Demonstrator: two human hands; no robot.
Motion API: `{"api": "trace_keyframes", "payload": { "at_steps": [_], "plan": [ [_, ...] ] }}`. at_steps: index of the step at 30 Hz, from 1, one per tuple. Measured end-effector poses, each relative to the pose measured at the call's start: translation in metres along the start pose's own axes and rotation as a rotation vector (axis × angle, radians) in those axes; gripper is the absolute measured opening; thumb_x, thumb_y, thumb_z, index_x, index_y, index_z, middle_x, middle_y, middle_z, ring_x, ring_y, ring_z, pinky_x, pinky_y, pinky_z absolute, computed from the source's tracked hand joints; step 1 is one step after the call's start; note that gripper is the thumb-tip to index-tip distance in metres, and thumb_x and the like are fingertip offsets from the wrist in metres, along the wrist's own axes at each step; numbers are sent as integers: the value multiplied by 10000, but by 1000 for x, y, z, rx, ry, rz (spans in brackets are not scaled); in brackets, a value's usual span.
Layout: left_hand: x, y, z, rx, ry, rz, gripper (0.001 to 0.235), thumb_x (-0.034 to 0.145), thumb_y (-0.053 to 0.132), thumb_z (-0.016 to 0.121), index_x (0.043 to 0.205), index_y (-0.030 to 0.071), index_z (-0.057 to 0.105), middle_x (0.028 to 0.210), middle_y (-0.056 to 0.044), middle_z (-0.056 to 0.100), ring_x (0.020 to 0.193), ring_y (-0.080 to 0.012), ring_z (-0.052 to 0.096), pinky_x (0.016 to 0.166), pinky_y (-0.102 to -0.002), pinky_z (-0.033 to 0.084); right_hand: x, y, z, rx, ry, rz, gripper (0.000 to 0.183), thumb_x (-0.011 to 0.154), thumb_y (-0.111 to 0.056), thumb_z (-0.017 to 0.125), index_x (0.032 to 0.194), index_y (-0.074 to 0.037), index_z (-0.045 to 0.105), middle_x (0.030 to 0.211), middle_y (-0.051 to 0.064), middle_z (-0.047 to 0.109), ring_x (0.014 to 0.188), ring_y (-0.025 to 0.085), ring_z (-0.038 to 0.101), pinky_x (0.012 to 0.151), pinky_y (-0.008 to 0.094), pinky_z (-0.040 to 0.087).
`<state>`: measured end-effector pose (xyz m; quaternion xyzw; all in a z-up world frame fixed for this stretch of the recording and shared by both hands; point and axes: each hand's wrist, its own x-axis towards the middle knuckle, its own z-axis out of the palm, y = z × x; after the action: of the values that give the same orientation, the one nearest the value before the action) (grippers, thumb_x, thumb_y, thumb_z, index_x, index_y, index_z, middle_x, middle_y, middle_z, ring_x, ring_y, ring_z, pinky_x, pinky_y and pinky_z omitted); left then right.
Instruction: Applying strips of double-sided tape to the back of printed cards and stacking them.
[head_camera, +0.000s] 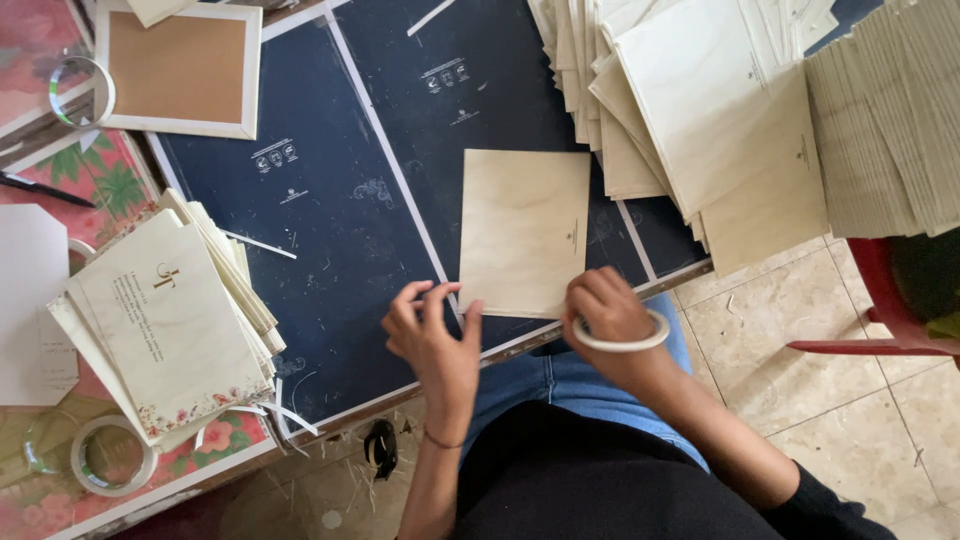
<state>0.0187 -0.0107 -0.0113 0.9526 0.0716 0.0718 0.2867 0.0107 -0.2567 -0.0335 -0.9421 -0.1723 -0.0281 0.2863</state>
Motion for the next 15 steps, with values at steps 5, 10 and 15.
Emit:
{"api": "trace_keyframes", "payload": {
  "at_steps": [5, 10, 15],
  "plan": [
    [-14, 19, -8, 15, -38, 88, 264, 925, 384, 874, 1123, 273, 738, 1315, 34, 537, 1170, -277, 468, 932, -485, 357, 21, -51, 12, 99, 55, -45, 138, 962, -160, 740, 876, -112, 643, 1015, 70, 675, 935, 310, 715, 834, 401, 588],
    [-8, 2, -31, 50, -33, 102, 92, 1027, 360, 792, 1056, 281, 756, 1265, 98, 625, 1222, -247, 472, 976, -486, 312, 23, -72, 37, 219, 52, -103, 91, 988, -159, 751, 1010, -97, 688, 1169, 77, 679, 981, 301, 763, 897, 368, 624],
    [-4, -10, -26, 27, -39, 99, 178, 975, 440, 851, 1034, 299, 760, 1299, 140, 657, 1277, -236, 463, 1011, -534, 292, 23, -85, 13, 136, 111, -219, 360, 1003, -209, 759, 1337, -76, 740, 1393, 178, 649, 1065, 303, 774, 954, 431, 638]
  ]
}}
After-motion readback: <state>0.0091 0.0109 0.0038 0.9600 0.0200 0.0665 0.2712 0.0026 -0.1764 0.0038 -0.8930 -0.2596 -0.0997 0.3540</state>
